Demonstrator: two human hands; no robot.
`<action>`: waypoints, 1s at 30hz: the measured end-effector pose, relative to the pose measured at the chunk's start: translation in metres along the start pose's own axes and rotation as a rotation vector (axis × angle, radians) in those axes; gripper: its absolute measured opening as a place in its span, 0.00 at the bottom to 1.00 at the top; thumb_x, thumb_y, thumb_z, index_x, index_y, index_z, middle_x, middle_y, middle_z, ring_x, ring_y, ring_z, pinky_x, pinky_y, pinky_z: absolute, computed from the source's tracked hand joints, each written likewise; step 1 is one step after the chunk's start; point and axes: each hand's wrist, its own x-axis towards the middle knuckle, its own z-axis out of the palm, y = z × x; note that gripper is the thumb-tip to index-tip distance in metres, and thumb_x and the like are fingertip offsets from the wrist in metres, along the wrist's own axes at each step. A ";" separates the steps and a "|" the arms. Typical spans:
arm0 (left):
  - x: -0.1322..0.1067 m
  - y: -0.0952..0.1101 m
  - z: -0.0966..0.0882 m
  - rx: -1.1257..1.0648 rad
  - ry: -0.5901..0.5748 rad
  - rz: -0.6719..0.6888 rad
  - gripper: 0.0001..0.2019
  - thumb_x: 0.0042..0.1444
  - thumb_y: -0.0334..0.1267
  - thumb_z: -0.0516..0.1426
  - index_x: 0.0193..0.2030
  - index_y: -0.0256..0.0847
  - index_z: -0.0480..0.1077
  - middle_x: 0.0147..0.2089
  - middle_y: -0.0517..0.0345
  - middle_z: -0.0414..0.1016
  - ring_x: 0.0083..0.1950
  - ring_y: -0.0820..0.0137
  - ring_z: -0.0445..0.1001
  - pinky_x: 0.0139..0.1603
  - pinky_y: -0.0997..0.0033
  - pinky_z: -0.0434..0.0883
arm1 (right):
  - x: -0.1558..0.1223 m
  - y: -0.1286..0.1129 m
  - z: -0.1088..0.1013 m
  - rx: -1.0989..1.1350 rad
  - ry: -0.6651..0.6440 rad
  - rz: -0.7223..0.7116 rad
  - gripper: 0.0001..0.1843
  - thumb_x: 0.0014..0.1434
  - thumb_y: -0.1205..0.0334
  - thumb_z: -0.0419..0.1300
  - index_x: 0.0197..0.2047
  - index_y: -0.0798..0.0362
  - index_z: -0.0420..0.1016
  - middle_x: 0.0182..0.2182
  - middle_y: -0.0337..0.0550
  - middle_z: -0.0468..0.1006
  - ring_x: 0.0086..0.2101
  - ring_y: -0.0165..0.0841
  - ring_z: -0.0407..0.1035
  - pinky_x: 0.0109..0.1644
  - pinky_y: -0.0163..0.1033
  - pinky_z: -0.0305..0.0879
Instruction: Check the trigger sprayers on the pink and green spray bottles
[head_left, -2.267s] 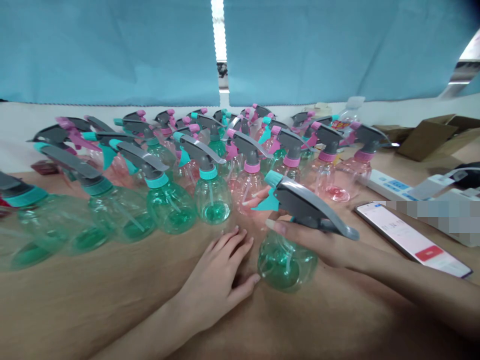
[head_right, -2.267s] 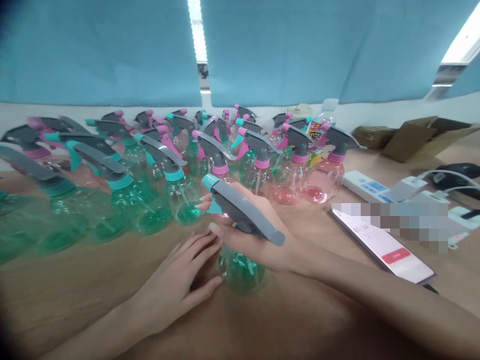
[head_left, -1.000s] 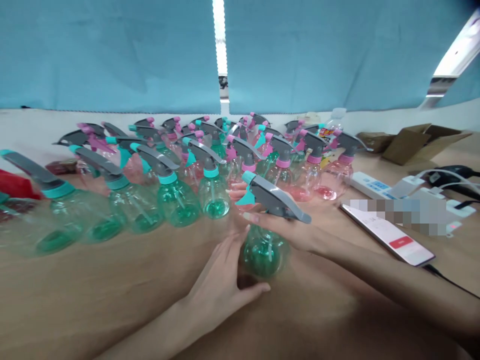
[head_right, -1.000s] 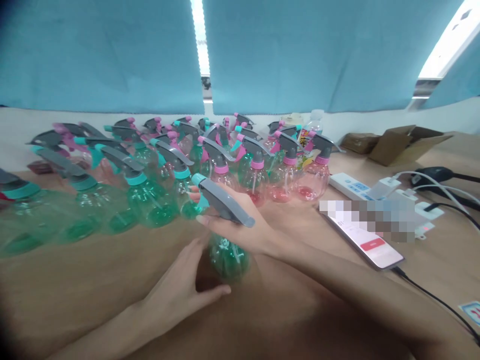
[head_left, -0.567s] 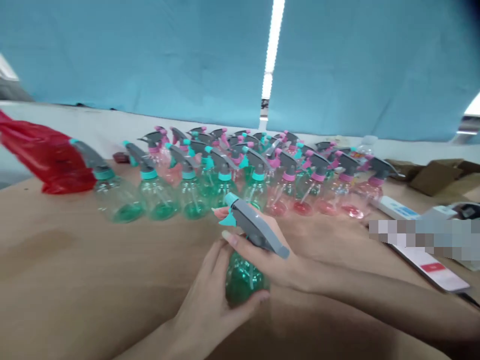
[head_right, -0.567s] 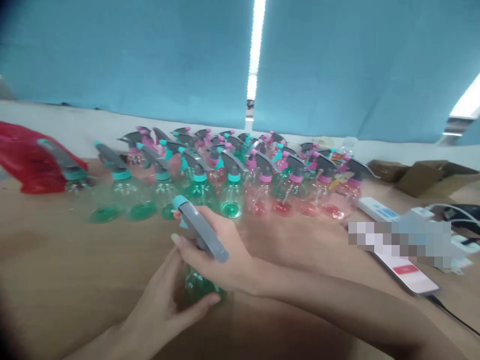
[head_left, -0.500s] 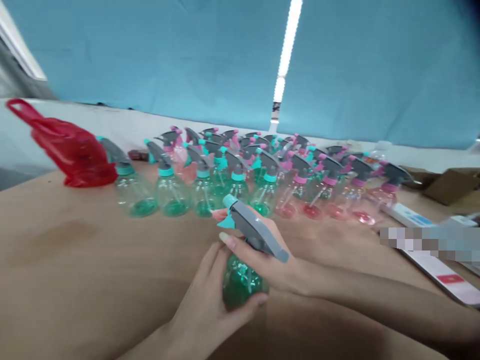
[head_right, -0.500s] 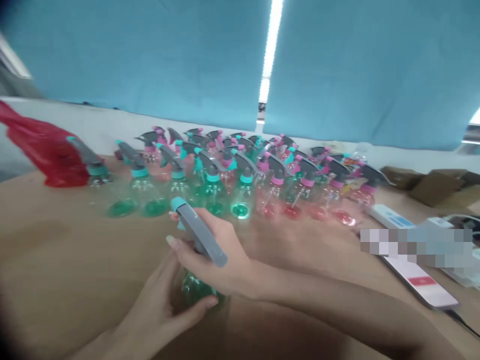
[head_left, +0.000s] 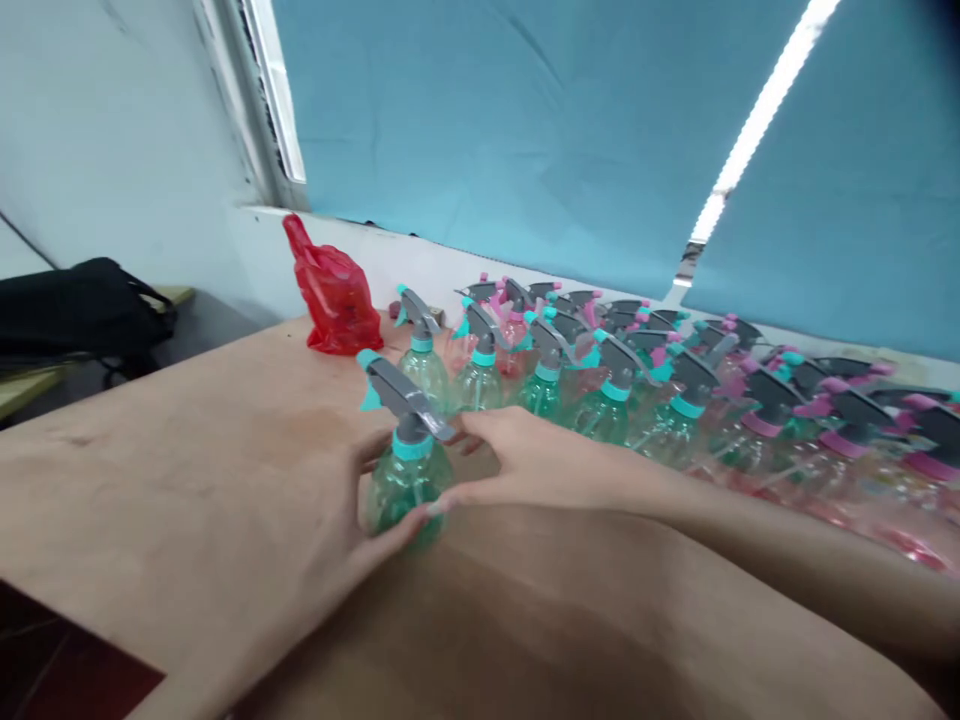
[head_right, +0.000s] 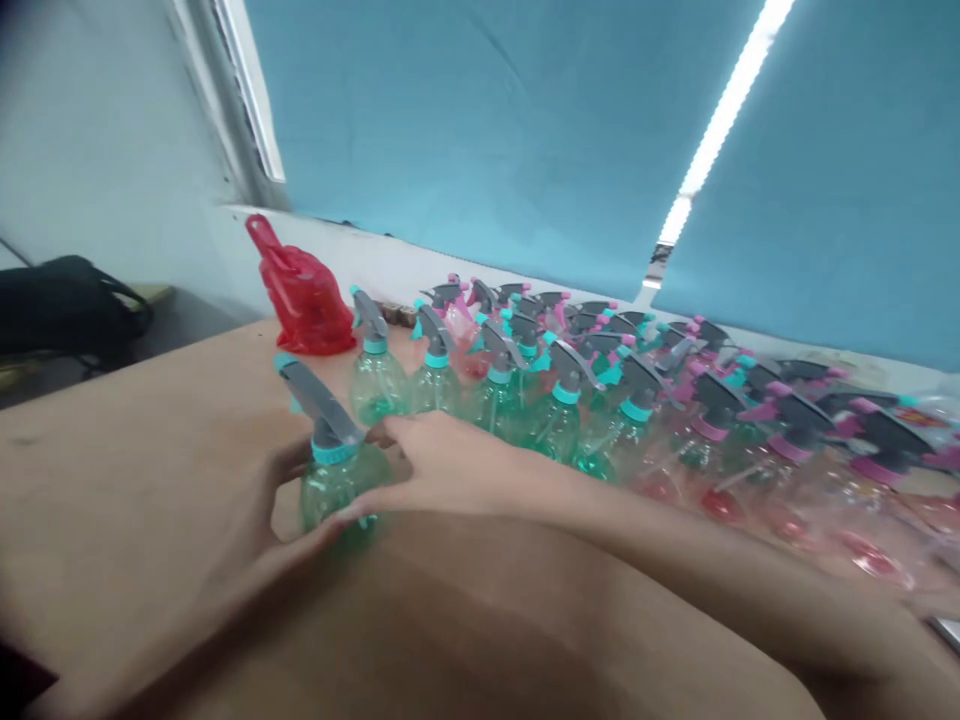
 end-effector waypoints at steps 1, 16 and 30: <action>0.004 -0.011 -0.005 0.004 0.039 -0.005 0.30 0.53 0.52 0.61 0.60 0.50 0.56 0.57 0.52 0.69 0.56 0.51 0.71 0.54 0.46 0.69 | 0.005 0.000 -0.004 -0.031 0.000 0.032 0.25 0.55 0.45 0.62 0.51 0.53 0.72 0.48 0.50 0.78 0.44 0.41 0.73 0.44 0.45 0.69; 0.104 -0.104 -0.046 0.107 0.173 -0.107 0.27 0.49 0.54 0.60 0.52 0.42 0.63 0.54 0.46 0.69 0.58 0.51 0.66 0.56 0.49 0.64 | 0.117 0.009 -0.044 -0.531 0.473 0.145 0.26 0.57 0.51 0.58 0.51 0.64 0.72 0.46 0.62 0.78 0.46 0.53 0.71 0.45 0.51 0.64; 0.128 -0.122 -0.024 0.024 0.119 -0.114 0.32 0.53 0.50 0.61 0.61 0.42 0.57 0.59 0.47 0.66 0.56 0.55 0.69 0.53 0.56 0.67 | 0.140 0.026 -0.034 -0.487 0.377 0.186 0.26 0.57 0.57 0.60 0.53 0.67 0.68 0.38 0.62 0.79 0.39 0.50 0.74 0.36 0.46 0.64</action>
